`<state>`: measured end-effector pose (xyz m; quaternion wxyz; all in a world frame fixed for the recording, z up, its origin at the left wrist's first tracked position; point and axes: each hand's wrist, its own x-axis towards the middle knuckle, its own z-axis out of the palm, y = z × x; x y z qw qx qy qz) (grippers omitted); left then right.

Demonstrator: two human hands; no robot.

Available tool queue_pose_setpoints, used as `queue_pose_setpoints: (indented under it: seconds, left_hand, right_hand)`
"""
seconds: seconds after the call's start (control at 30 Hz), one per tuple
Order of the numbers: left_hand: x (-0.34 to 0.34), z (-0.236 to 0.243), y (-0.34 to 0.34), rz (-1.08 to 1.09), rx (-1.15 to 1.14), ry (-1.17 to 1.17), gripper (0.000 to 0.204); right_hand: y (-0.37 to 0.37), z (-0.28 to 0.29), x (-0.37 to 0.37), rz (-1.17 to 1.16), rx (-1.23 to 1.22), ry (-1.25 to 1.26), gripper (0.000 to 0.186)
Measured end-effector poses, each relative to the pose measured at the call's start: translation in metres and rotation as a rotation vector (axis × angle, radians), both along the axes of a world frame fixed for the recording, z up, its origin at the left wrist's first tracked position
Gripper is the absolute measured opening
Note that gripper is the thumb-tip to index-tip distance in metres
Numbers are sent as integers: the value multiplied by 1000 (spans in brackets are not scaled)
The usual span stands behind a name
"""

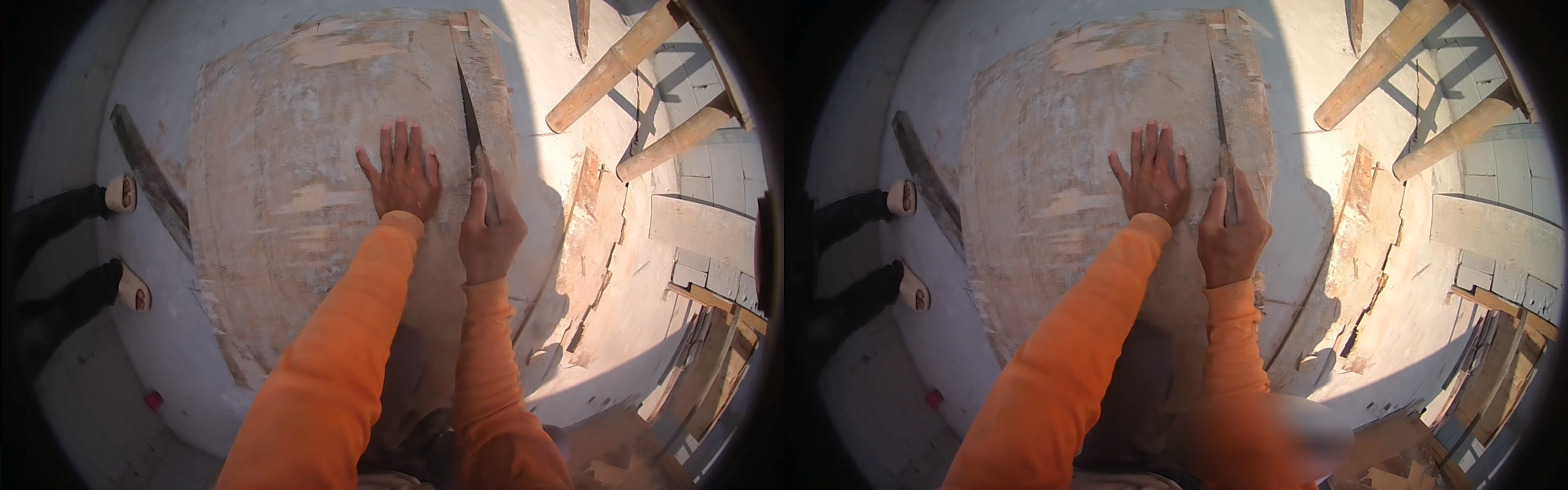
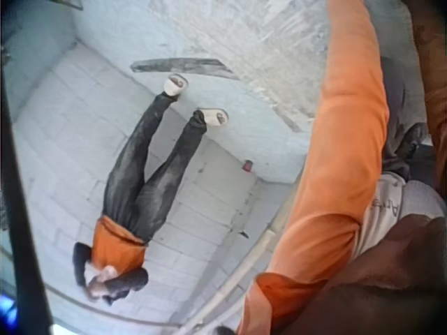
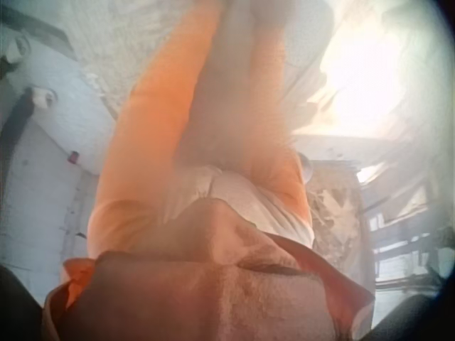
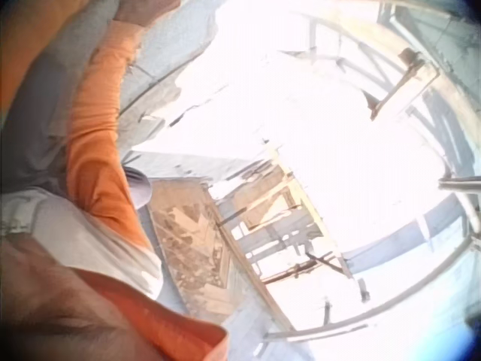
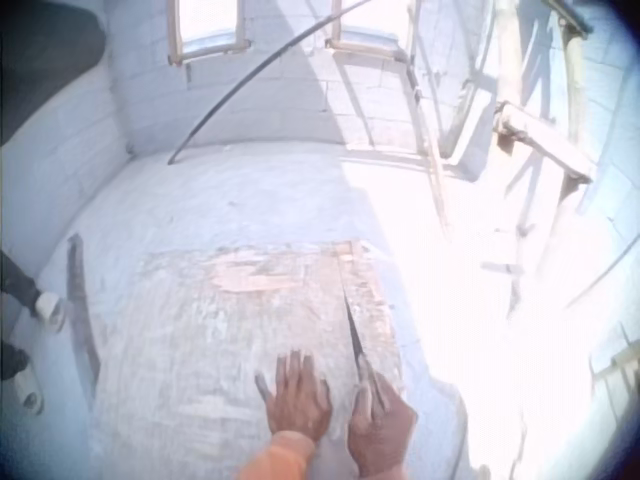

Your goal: The person uses a saw to cut a piece of plywood on a construction site. They hold the wood steady with one hand while sawing through it with the other.

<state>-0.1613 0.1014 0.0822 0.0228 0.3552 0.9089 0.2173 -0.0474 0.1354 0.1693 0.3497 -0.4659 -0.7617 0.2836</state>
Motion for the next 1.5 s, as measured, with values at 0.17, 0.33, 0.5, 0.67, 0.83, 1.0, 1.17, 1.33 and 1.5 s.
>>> queue_pose_setpoints:
  seconds: [0.17, 0.33, 0.5, 0.67, 0.83, 1.0, 1.17, 1.33, 1.5]
  left_hand:
    - [-19, -6, -12, 31, -20, 27, 57]
    - [-8, -4, -12, 18, -20, 17, 56]
    - [0, 1, 1, -2, -18, -21, 56]
    - [-14, -6, -22, 31, -53, -17, 57]
    - [-8, -3, -12, 8, -34, 10, 57]
    - [-3, -3, 0, 8, -32, 5, 57]
    - [-16, -3, -15, 19, -46, -3, 59]
    - [-10, -6, -15, 25, -50, 23, 56]
    - [-7, -11, -21, 19, -65, 1, 57]
  right_hand:
    - [-75, 19, 54, -6, -147, -25, 33]
    - [-139, 40, 121, -2, -139, -95, 35]
    - [24, 10, -4, 108, 43, -21, 32]
    - [-116, 45, 96, -4, -147, -139, 34]
    - [-115, 50, 100, -3, -132, -66, 31]
    - [3, 22, 11, 76, 30, -84, 31]
    - [-148, 74, 137, -7, -179, -174, 34]
    - [-68, 32, 54, 11, -170, -21, 32]
    - [-40, 23, 28, 43, -108, -69, 33]
